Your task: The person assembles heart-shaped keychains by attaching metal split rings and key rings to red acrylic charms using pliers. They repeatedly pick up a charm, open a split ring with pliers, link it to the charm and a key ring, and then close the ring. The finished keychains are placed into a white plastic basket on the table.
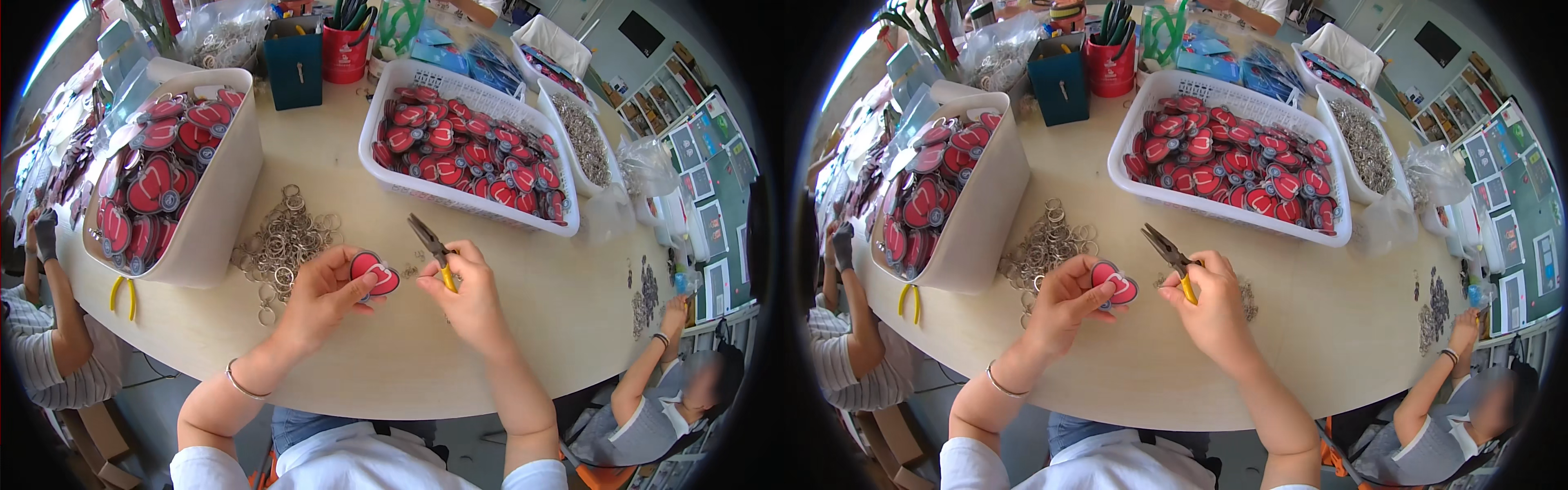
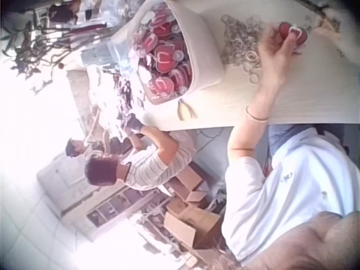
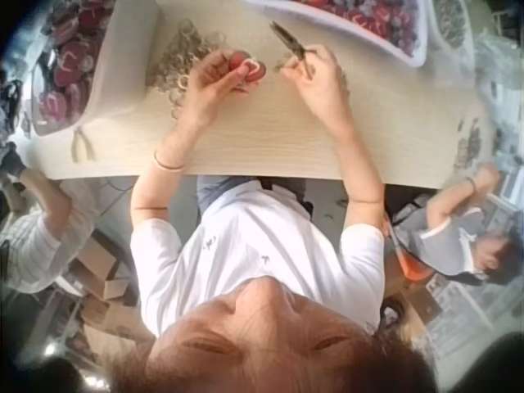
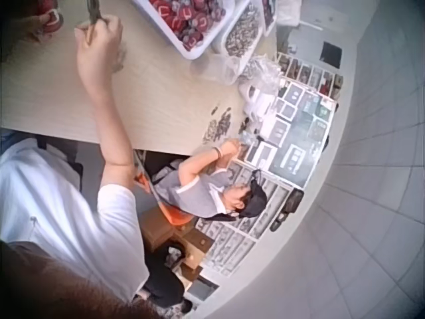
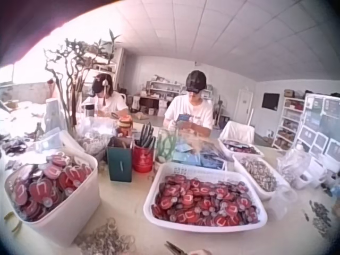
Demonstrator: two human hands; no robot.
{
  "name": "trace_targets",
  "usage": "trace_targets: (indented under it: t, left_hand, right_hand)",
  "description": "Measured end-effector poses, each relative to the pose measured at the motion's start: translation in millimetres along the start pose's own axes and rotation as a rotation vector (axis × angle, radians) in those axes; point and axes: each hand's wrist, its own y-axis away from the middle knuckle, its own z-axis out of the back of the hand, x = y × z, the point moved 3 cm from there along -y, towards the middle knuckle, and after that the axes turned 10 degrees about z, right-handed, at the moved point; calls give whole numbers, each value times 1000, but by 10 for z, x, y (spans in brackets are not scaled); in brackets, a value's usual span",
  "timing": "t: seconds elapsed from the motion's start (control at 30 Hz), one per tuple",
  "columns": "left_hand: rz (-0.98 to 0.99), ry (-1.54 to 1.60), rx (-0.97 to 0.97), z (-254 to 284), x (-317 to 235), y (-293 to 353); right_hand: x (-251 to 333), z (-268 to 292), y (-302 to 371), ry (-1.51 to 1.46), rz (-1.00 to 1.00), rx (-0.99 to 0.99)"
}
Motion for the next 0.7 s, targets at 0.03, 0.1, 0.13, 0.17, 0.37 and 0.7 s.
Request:
trace_targets:
  t: [0.03, 0.1, 0.13, 0.17, 0.37, 0.7]
  left_hand:
    - [-8, -13, 0, 6, 25, 0]
    - [-30, -47, 6, -2, 37, 8]
    - [-50, -72, 8, -12, 36, 11]
    - [-70, -96, 9, -21, 36, 17]
    - [-171, -162, 8, -72, -4, 66]
    - [-364, -451, -75, -72, -24, 99]
  right_hand:
    - [74, 32, -18, -120, -25, 9]
    - [200, 81, -53, -156, -21, 72]
    - [238, 98, -70, -171, -17, 100]
    - [260, 100, -88, -178, -3, 129]
    - [280, 45, -146, -222, 44, 227]
    - [325, 56, -181, -272, 20, 325]
